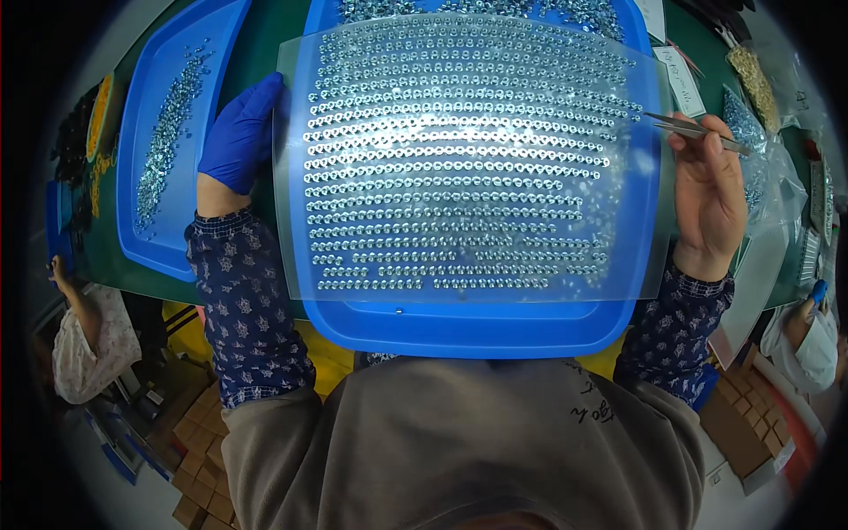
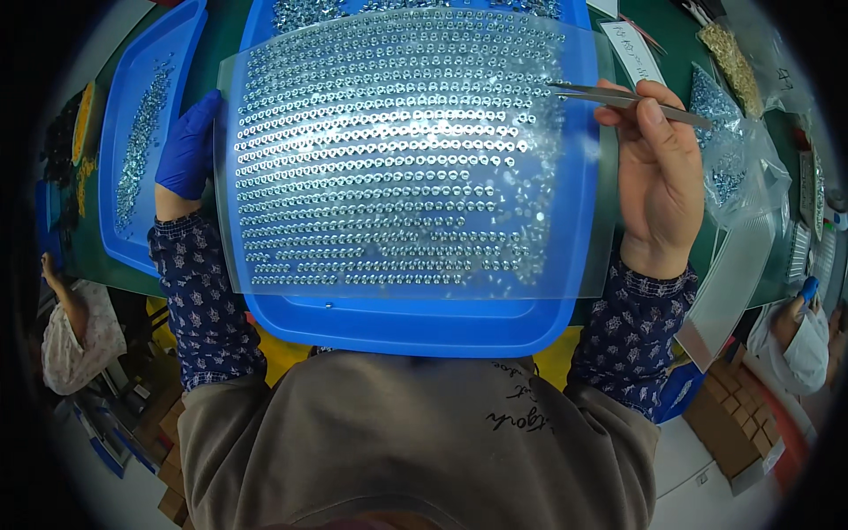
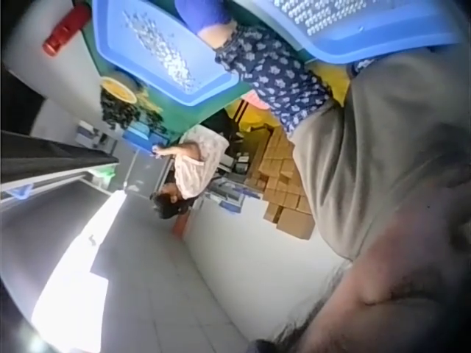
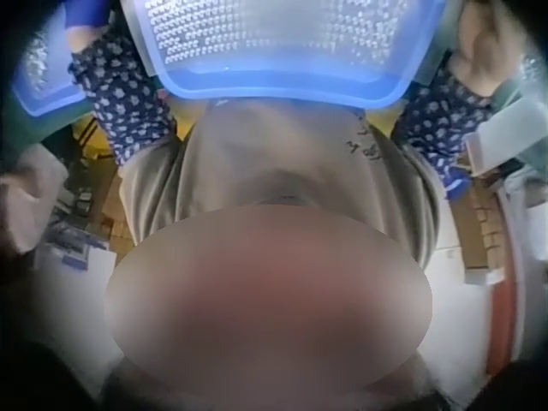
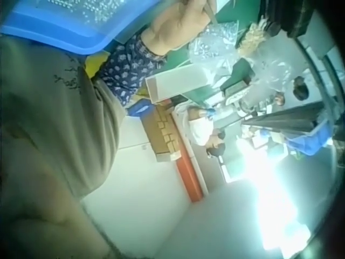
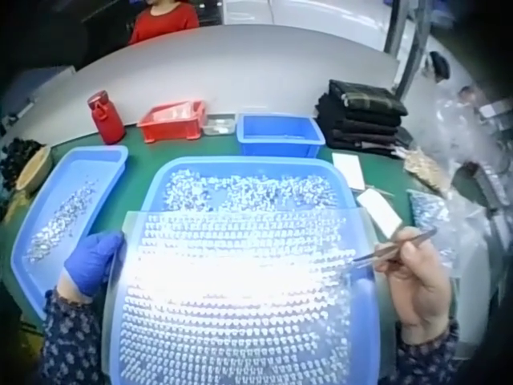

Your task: Using tweezers to sort and place small metal components into a grid tray for inspection or assembly.

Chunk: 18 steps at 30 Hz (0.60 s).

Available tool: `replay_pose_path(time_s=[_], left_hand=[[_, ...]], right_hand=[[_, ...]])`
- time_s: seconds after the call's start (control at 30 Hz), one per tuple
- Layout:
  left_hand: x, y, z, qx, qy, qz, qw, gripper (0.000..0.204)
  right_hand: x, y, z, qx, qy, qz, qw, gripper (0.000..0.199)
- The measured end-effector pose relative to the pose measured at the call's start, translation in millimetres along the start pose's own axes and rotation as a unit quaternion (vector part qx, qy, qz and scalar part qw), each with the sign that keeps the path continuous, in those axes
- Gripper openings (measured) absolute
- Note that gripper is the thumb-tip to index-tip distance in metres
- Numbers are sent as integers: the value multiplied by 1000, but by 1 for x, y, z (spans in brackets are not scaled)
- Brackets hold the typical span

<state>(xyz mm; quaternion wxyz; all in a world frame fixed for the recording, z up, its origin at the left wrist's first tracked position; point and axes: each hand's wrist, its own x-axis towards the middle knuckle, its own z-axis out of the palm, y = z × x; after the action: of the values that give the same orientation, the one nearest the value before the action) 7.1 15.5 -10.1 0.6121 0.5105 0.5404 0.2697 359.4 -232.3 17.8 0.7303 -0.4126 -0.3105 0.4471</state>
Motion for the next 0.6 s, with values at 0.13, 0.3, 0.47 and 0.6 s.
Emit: replay_pose_path(time_s=[0.13,0.3,0.47,0.6], left_hand=[[1,-4,-1,-2,2,-4,1000,27],[6,-10,-8,52,-12,42,998,28],[-3,0,1,38,-8,0,999,31],[-6,0,2,39,-12,33,999,32]], right_hand=[[-2,-1,0,-5,4,4,1000,27],[-2,0,0,0,3,10,1000,27],[-2,-3,0,-26,-5,4,1000,27],[-2,-2,-1,6,-32,15,999,27]])
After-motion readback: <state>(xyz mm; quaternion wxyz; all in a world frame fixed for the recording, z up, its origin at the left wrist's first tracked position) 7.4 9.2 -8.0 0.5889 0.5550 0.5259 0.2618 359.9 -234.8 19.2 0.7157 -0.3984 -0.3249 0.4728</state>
